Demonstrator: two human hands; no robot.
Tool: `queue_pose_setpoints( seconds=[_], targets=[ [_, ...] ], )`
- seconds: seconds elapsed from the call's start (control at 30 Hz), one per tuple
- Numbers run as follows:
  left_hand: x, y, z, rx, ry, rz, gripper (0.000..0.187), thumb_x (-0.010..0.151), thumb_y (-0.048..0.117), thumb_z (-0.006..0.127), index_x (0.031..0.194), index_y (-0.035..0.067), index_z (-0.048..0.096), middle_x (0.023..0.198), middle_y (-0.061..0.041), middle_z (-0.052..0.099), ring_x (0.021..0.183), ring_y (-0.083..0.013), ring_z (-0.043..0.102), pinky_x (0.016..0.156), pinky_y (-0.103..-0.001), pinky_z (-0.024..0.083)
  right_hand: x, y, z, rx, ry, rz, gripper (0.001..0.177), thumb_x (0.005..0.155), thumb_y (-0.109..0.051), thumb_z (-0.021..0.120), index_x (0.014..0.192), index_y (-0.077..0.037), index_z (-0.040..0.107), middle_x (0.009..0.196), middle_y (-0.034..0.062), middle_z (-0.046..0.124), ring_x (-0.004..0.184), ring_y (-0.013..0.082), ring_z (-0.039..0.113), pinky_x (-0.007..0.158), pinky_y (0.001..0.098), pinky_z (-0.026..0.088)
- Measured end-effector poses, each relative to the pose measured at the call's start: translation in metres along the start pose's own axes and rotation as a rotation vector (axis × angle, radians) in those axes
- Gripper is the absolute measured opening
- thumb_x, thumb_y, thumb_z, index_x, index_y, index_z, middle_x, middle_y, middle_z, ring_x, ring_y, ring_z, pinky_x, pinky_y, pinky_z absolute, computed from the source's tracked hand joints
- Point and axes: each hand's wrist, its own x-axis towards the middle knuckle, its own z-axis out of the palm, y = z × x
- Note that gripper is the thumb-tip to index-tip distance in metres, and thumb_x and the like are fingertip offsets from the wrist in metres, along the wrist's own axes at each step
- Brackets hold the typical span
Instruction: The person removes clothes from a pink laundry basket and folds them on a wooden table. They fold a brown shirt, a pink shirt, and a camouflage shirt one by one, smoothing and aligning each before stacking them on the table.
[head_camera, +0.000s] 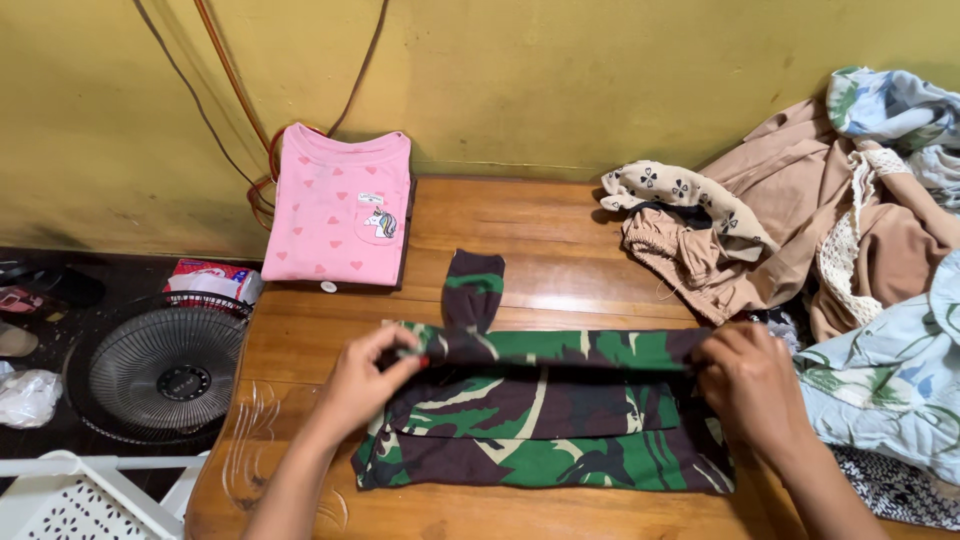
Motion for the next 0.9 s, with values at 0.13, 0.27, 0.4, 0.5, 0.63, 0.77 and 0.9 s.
queue_pose_setpoints(
  seconds=[0.13,0.27,0.4,0.5,0.63,0.77,0.9],
  targets=[
    [-0.028,0.0,0.006,0.143,-0.106,-0.171,0.019,0.081,0.017,0.078,0.094,0.006,0.069,0.095,0.004,0.078,0.067,-0.0115,0.061,0.056,-0.028,0.045,-0.01,-0.011,-0.002,-0.025,-0.19,0.013,0.035,0.066,-0.017,0.079,0.101,-0.013,0.076,0.106,0.005,0.072,0.107,0.0259,0.059,0.088,0.042,0.048],
    [-0.04,-0.006,0.011,0.101,-0.065,-0.063,0.03,0.079,0.025,0.083,0.101,0.009,0.07,0.09,-0.003,0.077,0.076,-0.0123,0.066,0.061,-0.031,0.05,0.004,-0.027,-0.026,-0.038,-0.22,-0.019,0.055,0.063,-0.038,0.082,0.108,-0.007,0.075,0.113,0.0165,0.071,0.106,0.0348,0.059,0.081,0.0455,0.046],
    [-0.038,-0.011,0.016,0.074,0.009,0.004,0.025,0.091,0.028,0.071,0.106,0.007,0.07,0.092,-0.007,0.078,0.084,-0.0178,0.075,0.073,-0.033,0.056,0.035,-0.061,-0.038,0.154,-0.222,0.068,0.035,0.08,-0.039,0.075,0.102,-0.011,0.075,0.098,0.0094,0.075,0.091,0.0279,0.068,0.083,0.0412,0.053],
    [-0.034,-0.011,0.02,0.126,0.023,-0.109,0.024,0.098,0.027,0.058,0.108,0.008,0.069,0.092,-0.008,0.079,0.083,-0.0223,0.076,0.072,-0.036,0.056,0.068,-0.094,-0.02,0.43,-0.166,0.113,0.028,0.089,-0.035,0.069,0.094,-0.009,0.078,0.087,0.0103,0.079,0.069,0.0251,0.075,0.065,0.0396,0.057],
    [-0.03,-0.003,0.021,0.188,0.043,-0.114,0.021,0.098,0.023,0.055,0.107,0.01,0.07,0.09,-0.006,0.08,0.081,-0.0239,0.077,0.069,-0.037,0.056,0.119,-0.147,0.026,0.695,-0.163,0.196,0.034,0.088,-0.038,0.071,0.09,-0.005,0.077,0.084,0.014,0.079,0.073,0.0253,0.077,0.068,0.0395,0.059],
    [-0.031,0.006,0.017,0.19,0.017,-0.136,0.018,0.096,0.019,0.058,0.107,0.013,0.07,0.09,-0.003,0.081,0.078,-0.0224,0.077,0.067,-0.036,0.056,0.155,-0.187,0.072,0.589,-0.136,0.288,0.049,0.085,-0.045,0.078,0.104,0.0,0.072,0.09,0.0205,0.075,0.082,0.0342,0.073,0.073,0.0427,0.056],
    [-0.031,0.008,0.015,0.204,-0.015,-0.219,0.018,0.095,0.018,0.059,0.109,0.014,0.069,0.092,-0.001,0.081,0.073,-0.0248,0.075,0.066,-0.038,0.054,0.177,-0.197,0.094,0.596,-0.142,0.305,0.041,0.08,-0.029,0.082,0.11,-0.003,0.073,0.098,0.0174,0.075,0.09,0.0308,0.069,0.074,0.0399,0.053]
  ],
)
